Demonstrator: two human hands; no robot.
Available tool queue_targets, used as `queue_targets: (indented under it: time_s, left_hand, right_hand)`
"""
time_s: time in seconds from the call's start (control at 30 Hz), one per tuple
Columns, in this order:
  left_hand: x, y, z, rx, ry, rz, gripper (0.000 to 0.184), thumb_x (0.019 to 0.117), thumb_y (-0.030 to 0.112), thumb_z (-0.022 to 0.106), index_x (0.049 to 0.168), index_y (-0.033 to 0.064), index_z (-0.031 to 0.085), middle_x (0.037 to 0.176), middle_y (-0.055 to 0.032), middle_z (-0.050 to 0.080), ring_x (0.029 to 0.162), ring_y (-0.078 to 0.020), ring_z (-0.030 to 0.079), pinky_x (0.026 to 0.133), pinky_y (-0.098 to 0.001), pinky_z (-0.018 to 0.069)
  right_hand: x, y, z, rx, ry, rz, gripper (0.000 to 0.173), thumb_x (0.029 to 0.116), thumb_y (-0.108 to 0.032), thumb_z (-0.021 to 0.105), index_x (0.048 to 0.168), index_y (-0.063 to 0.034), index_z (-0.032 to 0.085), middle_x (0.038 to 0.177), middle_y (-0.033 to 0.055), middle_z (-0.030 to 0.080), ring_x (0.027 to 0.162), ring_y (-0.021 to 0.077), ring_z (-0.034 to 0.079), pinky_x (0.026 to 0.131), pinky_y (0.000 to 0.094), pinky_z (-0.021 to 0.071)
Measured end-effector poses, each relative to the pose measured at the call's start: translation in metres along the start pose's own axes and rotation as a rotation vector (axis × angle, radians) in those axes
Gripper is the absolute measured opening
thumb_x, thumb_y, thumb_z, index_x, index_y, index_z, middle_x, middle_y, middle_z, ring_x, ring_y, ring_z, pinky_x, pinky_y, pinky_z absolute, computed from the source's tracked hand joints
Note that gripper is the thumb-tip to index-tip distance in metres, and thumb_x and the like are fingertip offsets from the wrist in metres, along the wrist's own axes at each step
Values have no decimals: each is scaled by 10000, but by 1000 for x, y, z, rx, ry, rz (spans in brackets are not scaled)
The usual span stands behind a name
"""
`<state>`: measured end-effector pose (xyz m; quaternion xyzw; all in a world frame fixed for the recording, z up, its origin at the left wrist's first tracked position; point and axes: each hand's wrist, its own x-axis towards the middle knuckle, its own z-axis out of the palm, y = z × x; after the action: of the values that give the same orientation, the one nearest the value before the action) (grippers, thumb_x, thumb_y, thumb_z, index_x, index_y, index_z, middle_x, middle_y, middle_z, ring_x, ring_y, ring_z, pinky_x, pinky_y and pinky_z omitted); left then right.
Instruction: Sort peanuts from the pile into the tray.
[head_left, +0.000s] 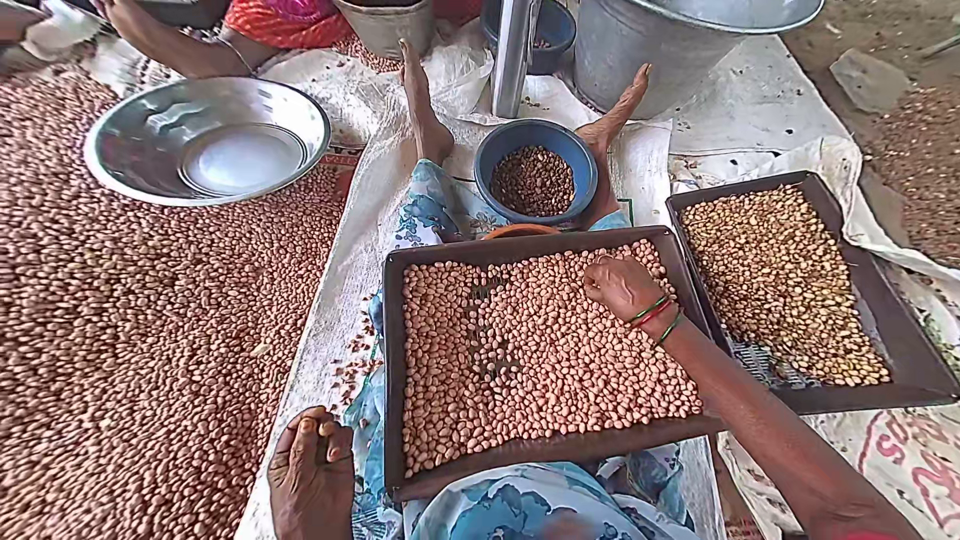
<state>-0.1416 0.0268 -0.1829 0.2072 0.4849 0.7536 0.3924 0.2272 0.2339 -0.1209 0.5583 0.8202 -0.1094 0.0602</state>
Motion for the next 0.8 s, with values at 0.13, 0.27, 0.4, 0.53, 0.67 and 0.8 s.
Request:
queue_targets:
  time_s: [0.13,0.27,0.4,0.53,0.67,0.8]
  left_hand:
    - [0,-2,1,1,7,-8,373,1076,79,332,977,134,688,774,99,695,570,37,604,521,-105,504]
    - [-4,-1,1,-28,12,-5,351,1072,73,370,974,124,704,777,83,703,583,25,617,534,-113,516]
    - [-3,-6,4,-35,32,-36,376,1075,69,334,970,132,690,780,91,702,582,30,616,539,-108,517]
    - [-6,-1,4,-30,25,-28,368,1068,60,347,961,131,692,783,88,704,588,32,616,538,-106,513]
    - [-6,4,-6,-17,12,-4,354,1068,72,377,967,137,710,788,97,708,596,35,620,538,-105,509]
    - [-10,-1,-21,-57,61,-16,363,1081,87,356,976,143,699,789,102,704,597,40,617,542,-103,509]
  right_hand:
    - [23,11,-53,257,270,-9,361,953,-204,737,1175,69,656,1093,286,648,909,417,657,806,574,520]
    - [20,-26,-53,440,366,-329,294,933,-146,733,1160,38,700,1092,242,686,833,336,674,749,477,555]
    - [-27,-129,45,632,-45,-848,313,896,-133,747,1203,-76,744,1268,181,684,1194,376,643,954,592,498]
    - [-50,-149,99,512,-115,-1020,124,907,-184,699,975,-142,795,1125,126,724,1233,428,594,917,682,416]
    - [-39,-69,45,286,-378,-738,195,840,-165,792,1014,-77,798,1161,185,712,1314,476,502,1005,736,294]
    - [-27,-42,2,133,-319,-315,260,950,-316,727,1147,-158,788,1233,164,675,1226,382,568,976,636,348]
